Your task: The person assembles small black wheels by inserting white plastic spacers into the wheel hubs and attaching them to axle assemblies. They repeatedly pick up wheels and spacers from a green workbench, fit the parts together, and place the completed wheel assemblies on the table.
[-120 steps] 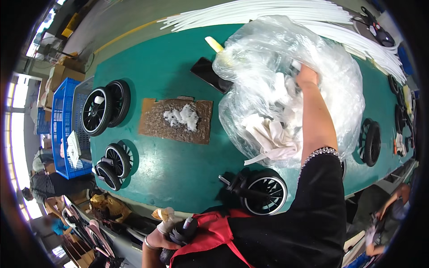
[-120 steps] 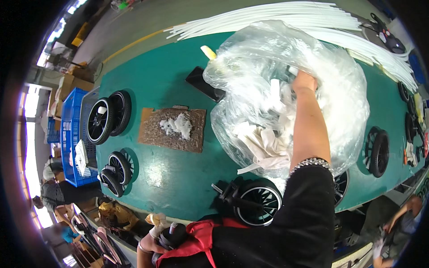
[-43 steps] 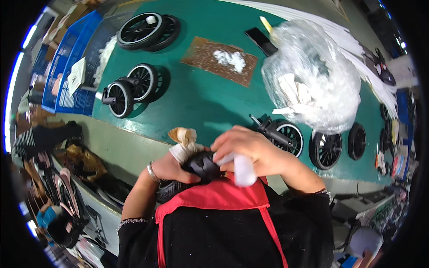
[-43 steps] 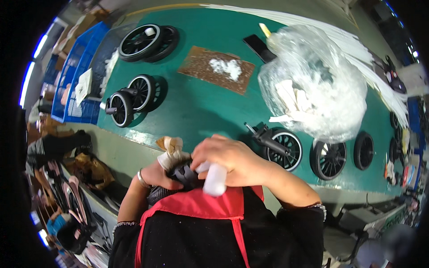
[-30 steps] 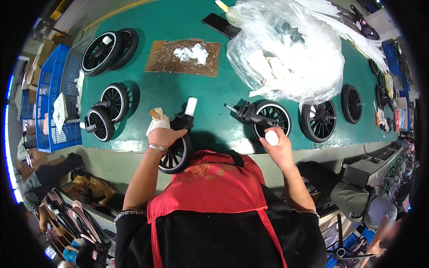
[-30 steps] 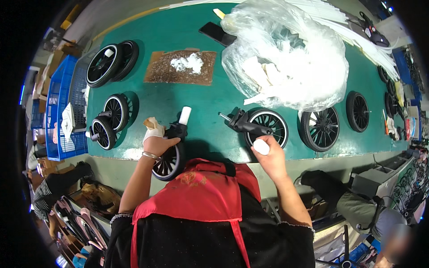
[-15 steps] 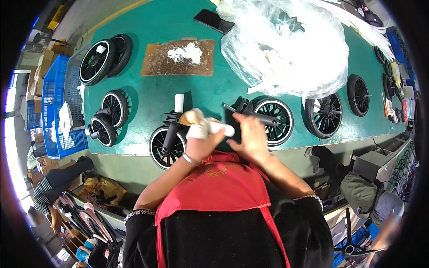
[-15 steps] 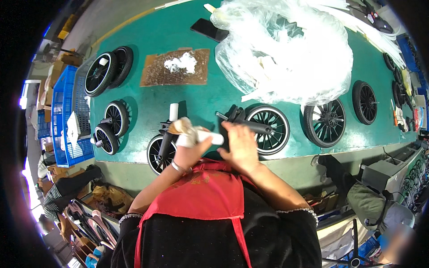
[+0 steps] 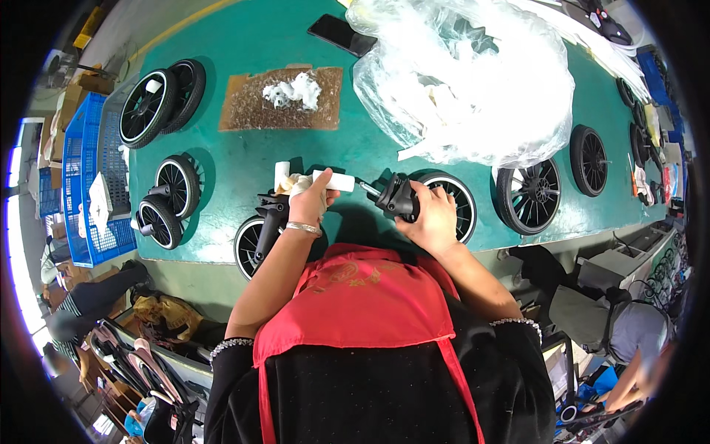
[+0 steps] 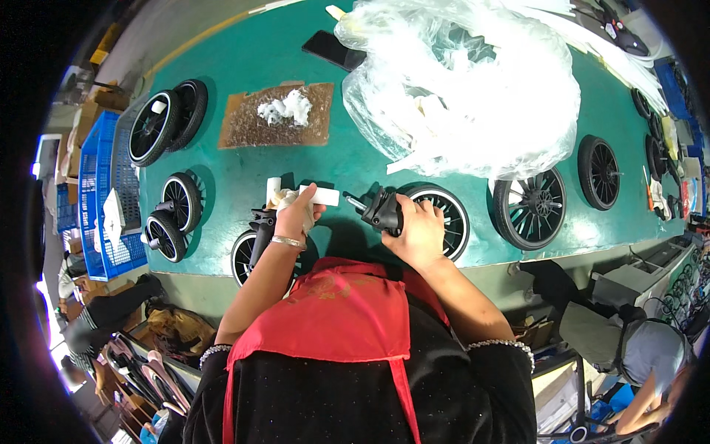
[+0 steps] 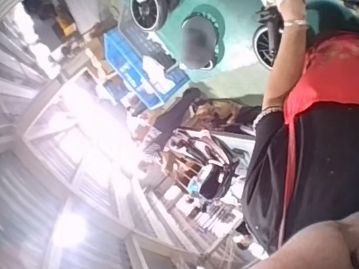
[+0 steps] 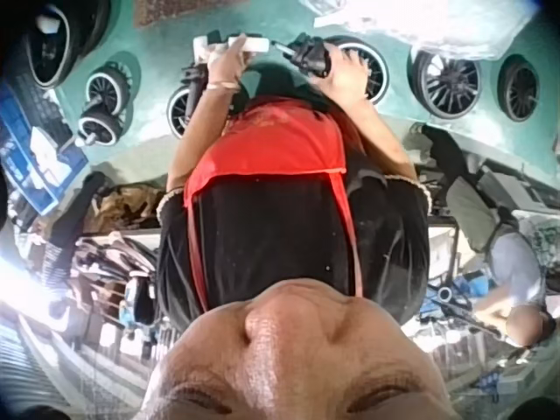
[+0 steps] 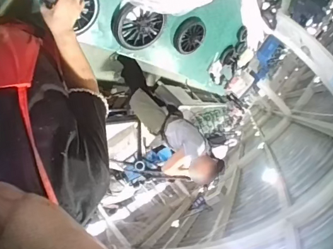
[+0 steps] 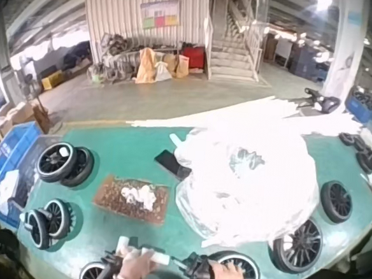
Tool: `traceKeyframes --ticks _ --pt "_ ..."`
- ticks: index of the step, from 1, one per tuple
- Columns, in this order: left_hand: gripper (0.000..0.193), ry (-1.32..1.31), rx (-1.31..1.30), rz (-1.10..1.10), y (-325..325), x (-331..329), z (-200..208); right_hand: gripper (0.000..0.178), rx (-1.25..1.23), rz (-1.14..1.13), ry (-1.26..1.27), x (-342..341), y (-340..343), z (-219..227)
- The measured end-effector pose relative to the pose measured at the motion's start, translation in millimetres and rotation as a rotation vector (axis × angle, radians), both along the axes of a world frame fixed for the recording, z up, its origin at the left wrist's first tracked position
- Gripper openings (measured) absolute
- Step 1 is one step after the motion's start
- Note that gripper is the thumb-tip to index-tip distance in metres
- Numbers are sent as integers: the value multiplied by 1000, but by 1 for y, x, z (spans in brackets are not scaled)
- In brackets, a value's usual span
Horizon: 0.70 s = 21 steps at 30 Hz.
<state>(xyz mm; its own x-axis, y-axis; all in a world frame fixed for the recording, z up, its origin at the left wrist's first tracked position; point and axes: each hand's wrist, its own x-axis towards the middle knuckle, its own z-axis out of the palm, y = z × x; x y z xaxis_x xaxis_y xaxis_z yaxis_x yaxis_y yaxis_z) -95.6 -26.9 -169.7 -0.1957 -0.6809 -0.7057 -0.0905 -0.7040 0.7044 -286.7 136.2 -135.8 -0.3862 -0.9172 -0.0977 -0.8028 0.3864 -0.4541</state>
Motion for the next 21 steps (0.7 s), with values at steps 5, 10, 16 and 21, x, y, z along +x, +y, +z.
traceKeyframes --ticks 5,10,16,21 --pt "23 142 -49 -38 11 2 24 65 -77 30 -169 2 8 17" --pt "21 159 -229 -118 11 18 55 61 -135 -79 -313 9 3 24" --pt "19 152 -343 -147 14 28 86 61 -180 -54 -461 14 3 38" --pt "18 211 -429 -257 25 18 123 60 -265 8 -596 17 6 50"
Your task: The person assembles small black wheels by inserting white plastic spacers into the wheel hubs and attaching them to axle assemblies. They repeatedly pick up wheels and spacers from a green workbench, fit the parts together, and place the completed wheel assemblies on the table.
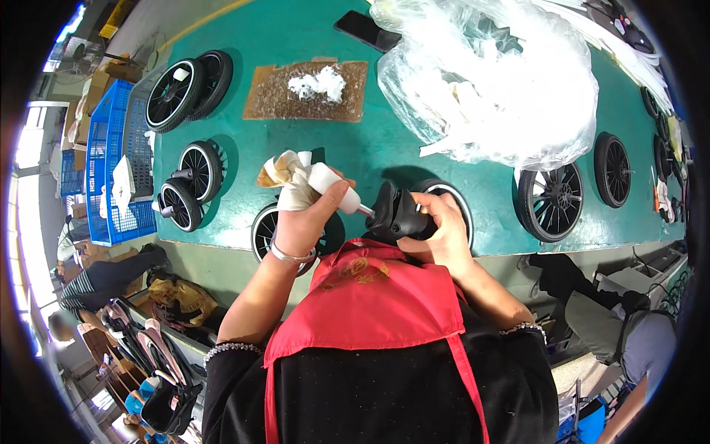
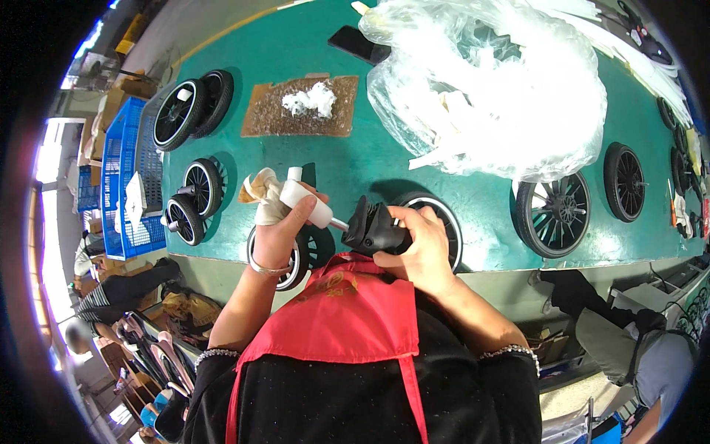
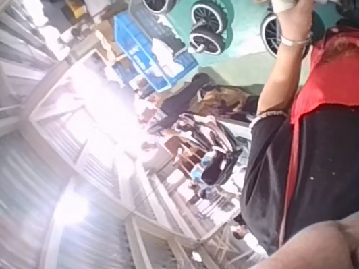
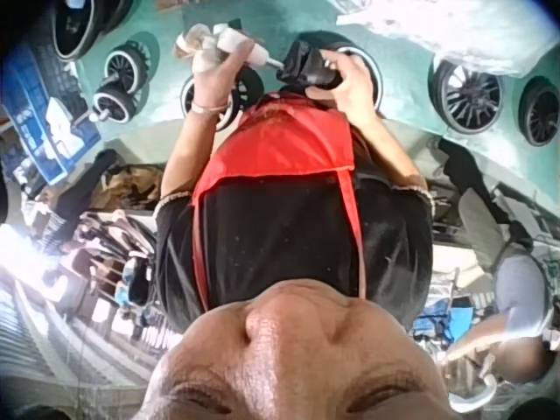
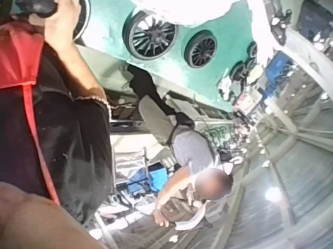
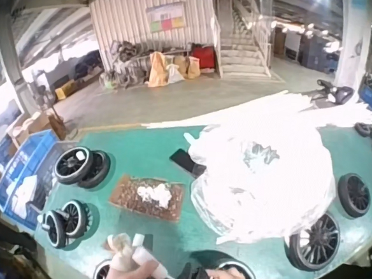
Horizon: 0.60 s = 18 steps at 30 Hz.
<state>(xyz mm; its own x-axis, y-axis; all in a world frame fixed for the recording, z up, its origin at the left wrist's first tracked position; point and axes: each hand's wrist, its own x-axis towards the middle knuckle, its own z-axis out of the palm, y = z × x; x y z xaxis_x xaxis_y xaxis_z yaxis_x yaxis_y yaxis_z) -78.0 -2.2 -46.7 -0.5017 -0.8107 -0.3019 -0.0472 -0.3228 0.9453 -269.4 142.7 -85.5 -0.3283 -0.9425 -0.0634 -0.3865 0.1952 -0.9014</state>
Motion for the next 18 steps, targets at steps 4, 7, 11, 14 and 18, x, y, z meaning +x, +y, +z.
traceKeyframes --ticks 4,7,11,14,18 --pt "20 95 -50 68 14 -7 2 60 39 -46 -301 3 7 -4" --pt "21 98 -43 41 19 -10 5 58 -9 -64 -419 1 10 -7" --pt "20 126 -126 72 37 -7 -2 57 17 -20 -392 1 8 0" --pt "19 18 -77 6 43 2 -6 55 17 10 -487 4 11 -9" --pt "19 140 51 -49 58 8 -20 53 63 72 -588 8 14 -14"
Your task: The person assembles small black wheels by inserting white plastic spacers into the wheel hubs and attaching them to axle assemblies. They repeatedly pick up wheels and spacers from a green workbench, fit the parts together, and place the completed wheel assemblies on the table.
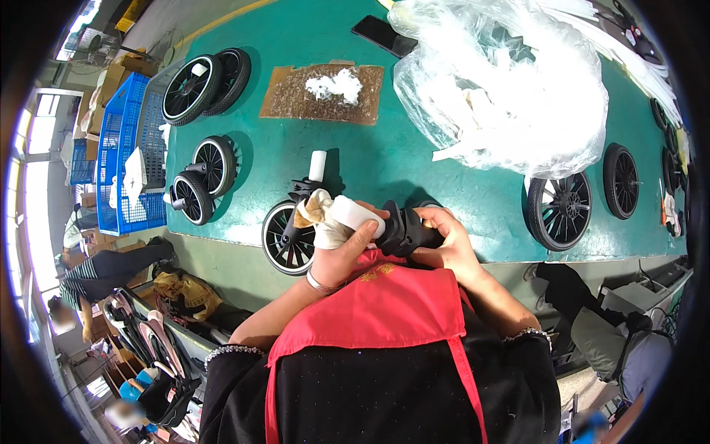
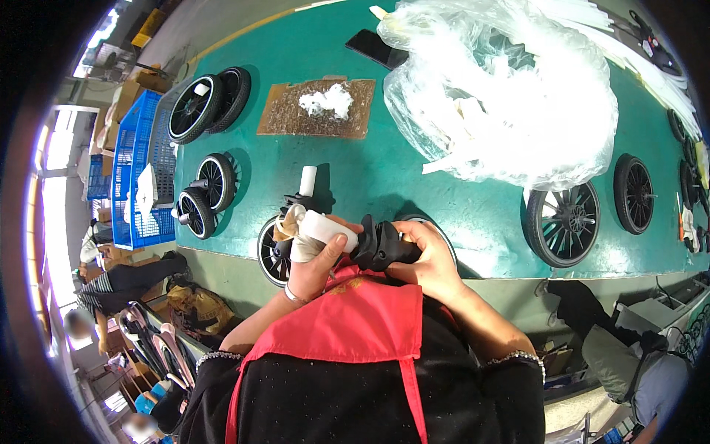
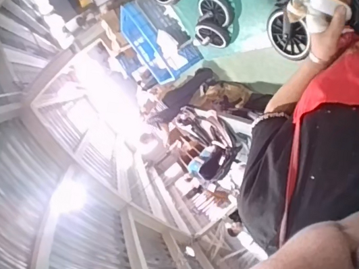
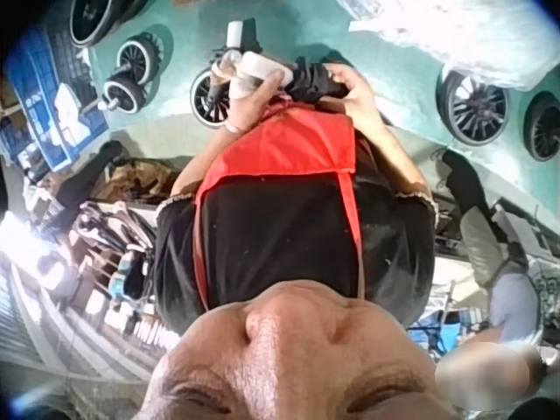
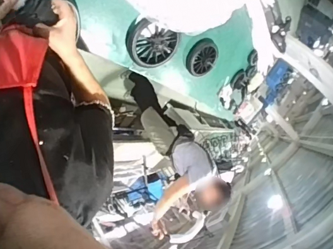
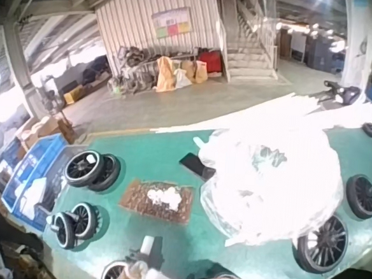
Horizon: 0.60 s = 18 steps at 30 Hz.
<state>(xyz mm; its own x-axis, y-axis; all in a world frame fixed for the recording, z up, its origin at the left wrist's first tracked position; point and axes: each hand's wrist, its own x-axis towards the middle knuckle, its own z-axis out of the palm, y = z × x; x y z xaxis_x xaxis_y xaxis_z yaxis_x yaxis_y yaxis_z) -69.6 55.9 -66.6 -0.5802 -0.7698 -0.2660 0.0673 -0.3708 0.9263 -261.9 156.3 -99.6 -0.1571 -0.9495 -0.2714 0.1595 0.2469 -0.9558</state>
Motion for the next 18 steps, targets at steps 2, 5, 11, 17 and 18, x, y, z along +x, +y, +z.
traceKeyframes --ticks 2,5,11,17,18 --pt "25 -44 -26 -9 1 4 5 53 -8 28 -11 0 -3 2" --pt "40 -177 -247 -33 -15 12 22 55 -32 50 31 -1 -9 10" --pt "29 -427 -536 -267 -50 30 55 58 -98 55 70 4 -10 2" --pt "21 -450 -499 -252 -7 40 18 54 -71 215 278 -6 3 -5" --pt "23 -384 -400 -211 -5 36 17 55 -64 229 238 -8 4 -4"
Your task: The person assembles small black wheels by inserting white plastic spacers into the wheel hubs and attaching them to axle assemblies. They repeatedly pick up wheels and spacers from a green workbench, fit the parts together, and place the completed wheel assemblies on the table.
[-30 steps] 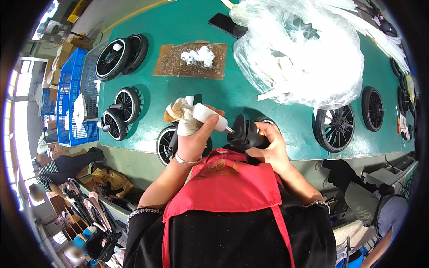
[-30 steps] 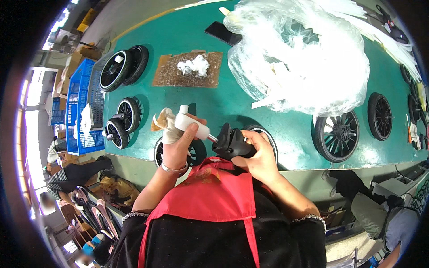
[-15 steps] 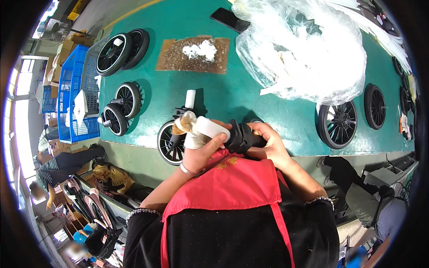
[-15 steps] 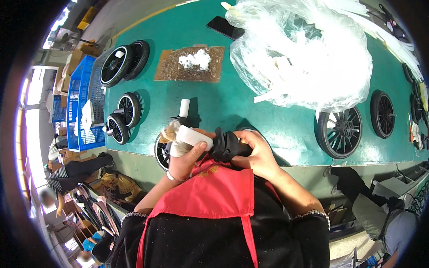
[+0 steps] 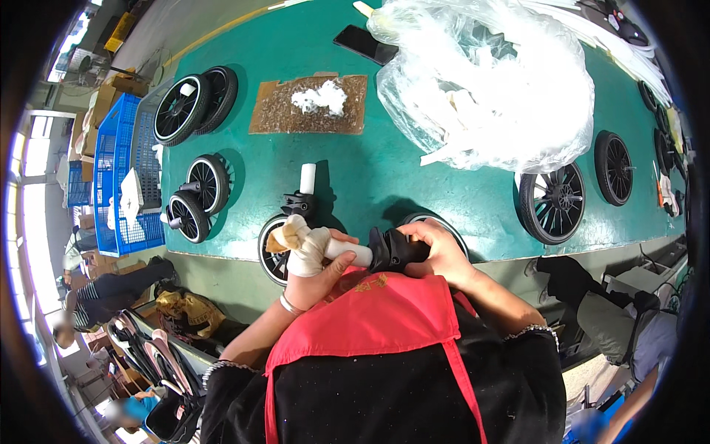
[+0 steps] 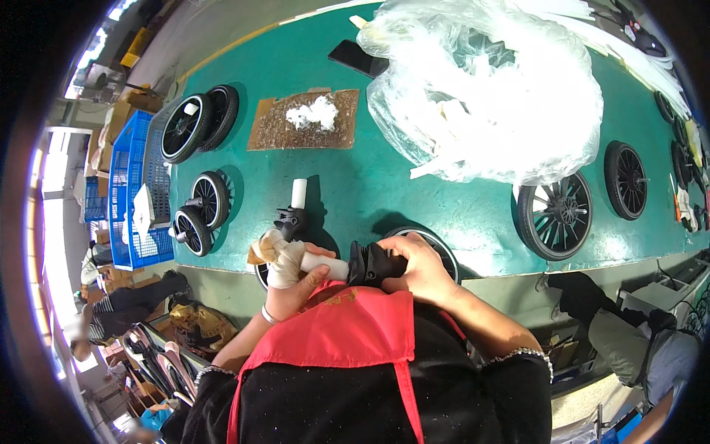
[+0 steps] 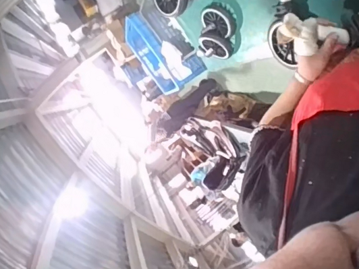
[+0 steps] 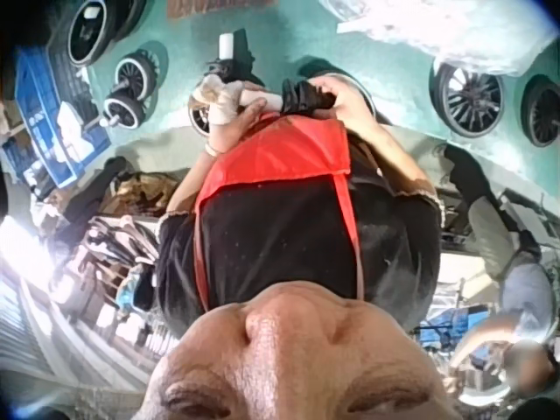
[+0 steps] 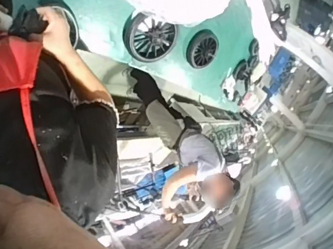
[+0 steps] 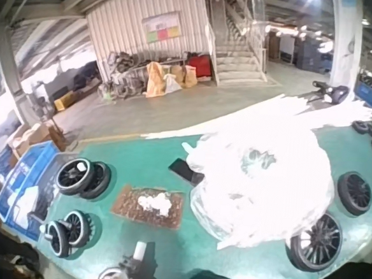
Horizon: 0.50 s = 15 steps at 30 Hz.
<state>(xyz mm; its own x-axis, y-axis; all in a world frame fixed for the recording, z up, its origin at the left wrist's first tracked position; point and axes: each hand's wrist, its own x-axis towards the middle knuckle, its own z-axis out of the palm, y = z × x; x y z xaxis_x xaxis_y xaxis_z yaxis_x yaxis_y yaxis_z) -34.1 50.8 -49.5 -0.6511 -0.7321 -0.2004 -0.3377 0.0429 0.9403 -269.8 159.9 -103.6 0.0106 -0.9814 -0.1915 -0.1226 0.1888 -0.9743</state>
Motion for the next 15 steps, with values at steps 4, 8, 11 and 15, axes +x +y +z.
traceKeyframes --ticks 4,8,11,15 --pt "37 300 489 229 -8 -19 -3 59 -62 -161 165 -1 -3 -3" --pt "62 39 270 207 -23 -13 -57 63 -139 -176 712 -8 -22 5" --pt "60 66 210 338 -7 12 -82 72 -127 44 948 -18 -28 -9" --pt "42 -319 -165 254 6 34 -87 74 -152 161 922 -18 -29 -10"
